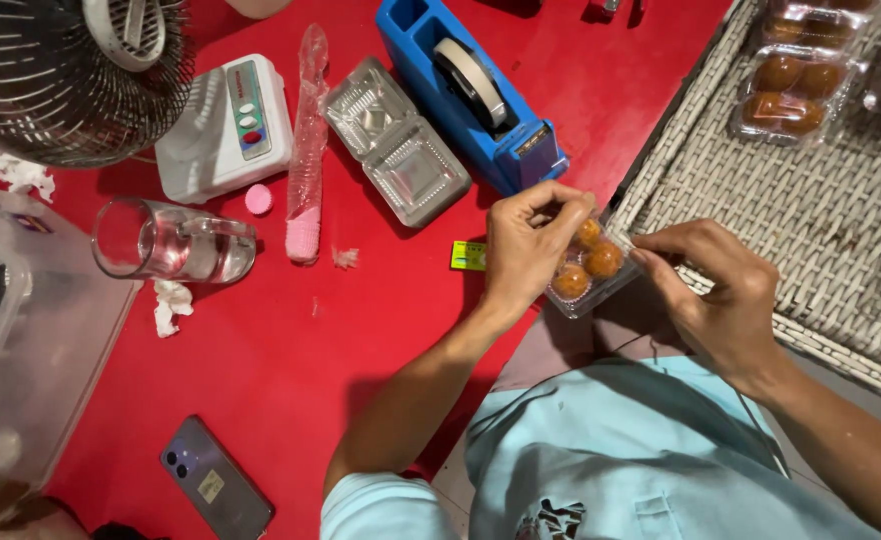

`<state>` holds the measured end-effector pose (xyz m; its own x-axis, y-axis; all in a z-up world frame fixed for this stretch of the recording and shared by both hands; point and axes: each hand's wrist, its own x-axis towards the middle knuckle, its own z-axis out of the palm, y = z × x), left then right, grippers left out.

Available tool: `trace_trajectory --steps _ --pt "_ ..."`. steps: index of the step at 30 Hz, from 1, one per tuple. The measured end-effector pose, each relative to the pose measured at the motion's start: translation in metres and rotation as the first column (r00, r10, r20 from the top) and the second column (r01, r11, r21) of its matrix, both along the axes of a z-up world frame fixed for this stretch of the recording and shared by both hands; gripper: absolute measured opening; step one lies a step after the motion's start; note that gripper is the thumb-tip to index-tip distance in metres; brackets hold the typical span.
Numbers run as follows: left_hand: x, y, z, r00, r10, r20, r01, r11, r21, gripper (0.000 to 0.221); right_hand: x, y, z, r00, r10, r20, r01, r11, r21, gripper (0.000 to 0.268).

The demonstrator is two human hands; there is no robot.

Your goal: Packaging small round pastries into plastic containers

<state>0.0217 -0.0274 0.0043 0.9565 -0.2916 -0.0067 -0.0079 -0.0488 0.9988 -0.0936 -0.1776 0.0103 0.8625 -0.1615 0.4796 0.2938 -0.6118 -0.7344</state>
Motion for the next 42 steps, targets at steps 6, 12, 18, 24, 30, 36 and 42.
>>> trace_trajectory --steps 6,12,18,24,30,36,42 --pt "-0.003 -0.001 -0.001 0.998 0.012 0.058 -0.012 1.000 0.000 0.009 0.007 0.000 0.006 0.965 -0.003 -0.262 0.061 0.976 0.210 0.006" --pt "-0.004 0.001 0.006 0.999 0.025 0.031 -0.024 0.999 -0.028 0.011 0.011 -0.006 -0.019 0.906 0.117 -0.408 0.066 0.911 0.407 0.018" --pt "-0.004 0.006 0.007 0.999 0.047 0.014 -0.046 0.998 -0.048 0.010 0.008 0.001 -0.005 0.941 0.074 -0.331 0.066 0.917 0.393 0.012" --pt "-0.004 0.001 -0.002 0.997 0.079 0.000 -0.078 0.993 -0.090 0.010 0.005 0.004 -0.018 0.910 -0.015 -0.415 0.208 0.881 0.425 0.010" --pt "-0.004 0.006 0.003 0.996 0.085 -0.039 -0.090 0.985 -0.145 0.011 0.012 0.007 0.007 0.885 0.112 -0.453 0.174 0.821 0.543 0.021" --pt "-0.006 0.005 0.002 0.998 0.068 -0.004 -0.068 0.991 -0.119 0.012 0.030 0.008 0.016 0.981 0.056 -0.186 -0.004 0.964 0.265 0.013" --pt "-0.008 0.009 0.005 0.996 0.059 0.071 -0.054 0.996 -0.070 0.016 0.045 0.017 0.017 0.969 0.049 -0.243 0.032 0.947 0.320 0.006"
